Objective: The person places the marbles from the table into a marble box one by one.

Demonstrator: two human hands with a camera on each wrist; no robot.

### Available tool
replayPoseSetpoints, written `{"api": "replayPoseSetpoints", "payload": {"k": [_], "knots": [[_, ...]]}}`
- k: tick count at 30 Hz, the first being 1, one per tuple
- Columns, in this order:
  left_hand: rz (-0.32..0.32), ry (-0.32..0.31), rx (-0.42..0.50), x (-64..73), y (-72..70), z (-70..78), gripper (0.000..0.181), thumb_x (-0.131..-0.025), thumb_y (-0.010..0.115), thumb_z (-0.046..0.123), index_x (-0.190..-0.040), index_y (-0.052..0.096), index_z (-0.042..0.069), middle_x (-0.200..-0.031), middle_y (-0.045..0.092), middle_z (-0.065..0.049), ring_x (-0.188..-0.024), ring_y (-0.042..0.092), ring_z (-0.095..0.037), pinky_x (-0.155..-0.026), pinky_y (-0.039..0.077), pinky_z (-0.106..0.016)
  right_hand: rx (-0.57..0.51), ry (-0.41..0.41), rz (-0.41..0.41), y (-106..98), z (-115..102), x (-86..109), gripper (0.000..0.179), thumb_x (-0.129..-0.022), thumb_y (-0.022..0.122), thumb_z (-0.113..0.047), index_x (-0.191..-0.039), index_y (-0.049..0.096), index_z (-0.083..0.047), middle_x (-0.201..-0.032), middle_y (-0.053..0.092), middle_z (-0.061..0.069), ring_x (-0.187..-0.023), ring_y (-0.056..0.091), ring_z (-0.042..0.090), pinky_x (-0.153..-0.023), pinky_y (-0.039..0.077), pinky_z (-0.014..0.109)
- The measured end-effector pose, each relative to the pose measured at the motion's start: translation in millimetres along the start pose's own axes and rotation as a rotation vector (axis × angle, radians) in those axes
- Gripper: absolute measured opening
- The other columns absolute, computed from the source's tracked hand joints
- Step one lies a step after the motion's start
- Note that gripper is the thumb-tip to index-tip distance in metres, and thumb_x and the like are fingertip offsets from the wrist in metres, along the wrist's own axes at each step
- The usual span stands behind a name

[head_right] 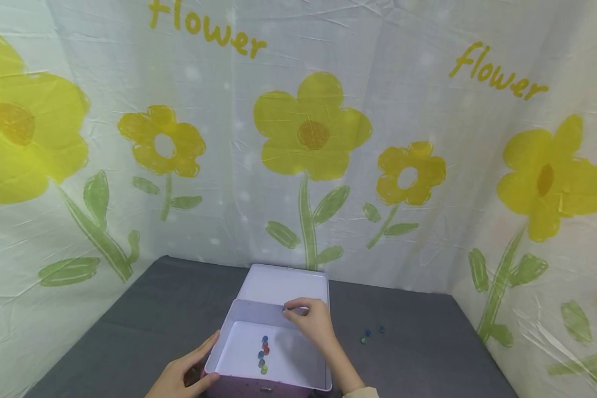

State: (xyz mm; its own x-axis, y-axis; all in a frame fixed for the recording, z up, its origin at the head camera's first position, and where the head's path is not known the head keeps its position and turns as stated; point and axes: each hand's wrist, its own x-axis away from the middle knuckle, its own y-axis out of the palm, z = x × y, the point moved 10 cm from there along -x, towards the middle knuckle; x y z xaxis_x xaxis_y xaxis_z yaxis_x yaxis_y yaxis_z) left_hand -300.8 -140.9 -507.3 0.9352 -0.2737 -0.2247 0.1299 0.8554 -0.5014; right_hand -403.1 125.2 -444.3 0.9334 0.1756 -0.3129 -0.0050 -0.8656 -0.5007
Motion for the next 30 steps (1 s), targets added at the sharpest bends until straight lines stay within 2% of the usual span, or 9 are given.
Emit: {"api": "replayPoseSetpoints", "payload": {"k": [4, 7, 11, 16, 21, 24, 26, 28, 30], "knots": [[-0.002, -0.001, 0.011, 0.1, 0.0, -1.0, 0.074, -0.099, 0.077, 0.033, -0.159, 0.047, 0.003, -0.162, 0.044, -0.024, -0.087, 0.055, 0.001, -0.066, 0.050, -0.019, 0.102, -0.043, -0.063, 11, -1, 1.2, 0.009, -0.089, 0.086, -0.013, -0.097, 0.085, -0.009, -0.096, 0.082, 0.005, -0.052, 0.045, 0.001, -0.049, 0.040, 0.020], [-0.005, 0.004, 0.024, 0.9, 0.3, -1.3, 0.074, -0.099, 0.077, 0.031, -0.159, 0.046, 0.002, -0.161, 0.044, -0.026, -0.077, 0.053, 0.000, -0.061, 0.047, -0.021, 0.174, -0.060, -0.138, 22, 0, 4.3, 0.009, -0.086, 0.087, -0.012, -0.094, 0.085, -0.010, -0.091, 0.081, 0.002, -0.064, 0.056, 0.005, -0.058, 0.046, 0.022], [0.010, 0.020, -0.026, 2.8, -0.1, -0.1, 0.074, -0.098, 0.078, 0.035, -0.158, 0.049, 0.003, -0.161, 0.046, -0.022, -0.104, 0.061, -0.002, -0.075, 0.052, -0.019, 0.238, -0.071, -0.260, 37, 2, 12.8, 0.009, -0.081, 0.088, -0.006, -0.089, 0.084, -0.009, -0.084, 0.080, -0.001, -0.080, 0.069, 0.015, -0.073, 0.053, 0.032], [0.029, 0.021, -0.067, 4.7, -0.9, -0.9, 0.075, -0.097, 0.079, 0.038, -0.157, 0.050, 0.005, -0.161, 0.048, -0.018, -0.124, 0.059, -0.009, -0.088, 0.055, -0.021, 0.332, -0.064, -0.336, 48, 3, 20.7, 0.012, -0.076, 0.090, -0.002, -0.082, 0.082, -0.011, -0.076, 0.076, -0.005, -0.076, 0.065, 0.010, -0.074, 0.053, 0.033], [0.023, 0.005, -0.058, 3.8, -1.6, -0.9, 0.075, -0.097, 0.078, 0.039, -0.158, 0.049, 0.005, -0.162, 0.046, -0.017, -0.126, 0.061, -0.014, -0.087, 0.056, -0.020, 0.420, -0.089, -0.335, 50, -1, 20.7, 0.014, -0.075, 0.090, -0.003, -0.080, 0.082, -0.013, -0.076, 0.075, -0.007, -0.073, 0.061, 0.007, -0.072, 0.052, 0.030], [0.022, -0.001, -0.040, 3.2, -2.2, -0.2, 0.075, -0.097, 0.078, 0.038, -0.158, 0.049, 0.004, -0.162, 0.046, -0.020, -0.117, 0.061, -0.010, -0.080, 0.053, -0.019, 0.424, -0.103, -0.310, 46, -5, 18.7, 0.011, -0.077, 0.088, -0.003, -0.084, 0.083, -0.011, -0.080, 0.077, -0.004, -0.078, 0.068, 0.014, -0.074, 0.056, 0.035], [0.021, 0.000, -0.022, 2.9, -1.8, 0.1, 0.075, -0.097, 0.079, 0.035, -0.158, 0.048, 0.004, -0.161, 0.045, -0.022, -0.103, 0.058, -0.005, -0.073, 0.051, -0.019, 0.402, -0.106, -0.271, 37, -8, 17.3, 0.010, -0.080, 0.086, -0.005, -0.089, 0.083, -0.009, -0.086, 0.079, -0.001, -0.085, 0.071, 0.020, -0.078, 0.057, 0.041], [0.020, 0.007, -0.009, 2.7, -1.2, 1.1, 0.075, -0.097, 0.079, 0.034, -0.158, 0.048, 0.003, -0.161, 0.045, -0.024, -0.097, 0.055, -0.003, -0.070, 0.049, -0.020, 0.355, -0.098, -0.211, 25, -11, 16.1, 0.011, -0.083, 0.085, -0.006, -0.093, 0.083, -0.008, -0.091, 0.080, 0.002, -0.078, 0.070, 0.021, -0.072, 0.058, 0.041], [0.013, 0.004, 0.009, 2.7, -0.1, 1.2, 0.075, -0.097, 0.079, 0.032, -0.159, 0.047, 0.003, -0.161, 0.045, -0.025, -0.089, 0.056, 0.000, -0.066, 0.049, -0.020, 0.290, -0.077, -0.145, 10, -11, 15.7, 0.012, -0.085, 0.084, -0.006, -0.097, 0.083, -0.007, -0.088, 0.079, 0.004, -0.063, 0.063, 0.015, -0.060, 0.054, 0.033]]}}
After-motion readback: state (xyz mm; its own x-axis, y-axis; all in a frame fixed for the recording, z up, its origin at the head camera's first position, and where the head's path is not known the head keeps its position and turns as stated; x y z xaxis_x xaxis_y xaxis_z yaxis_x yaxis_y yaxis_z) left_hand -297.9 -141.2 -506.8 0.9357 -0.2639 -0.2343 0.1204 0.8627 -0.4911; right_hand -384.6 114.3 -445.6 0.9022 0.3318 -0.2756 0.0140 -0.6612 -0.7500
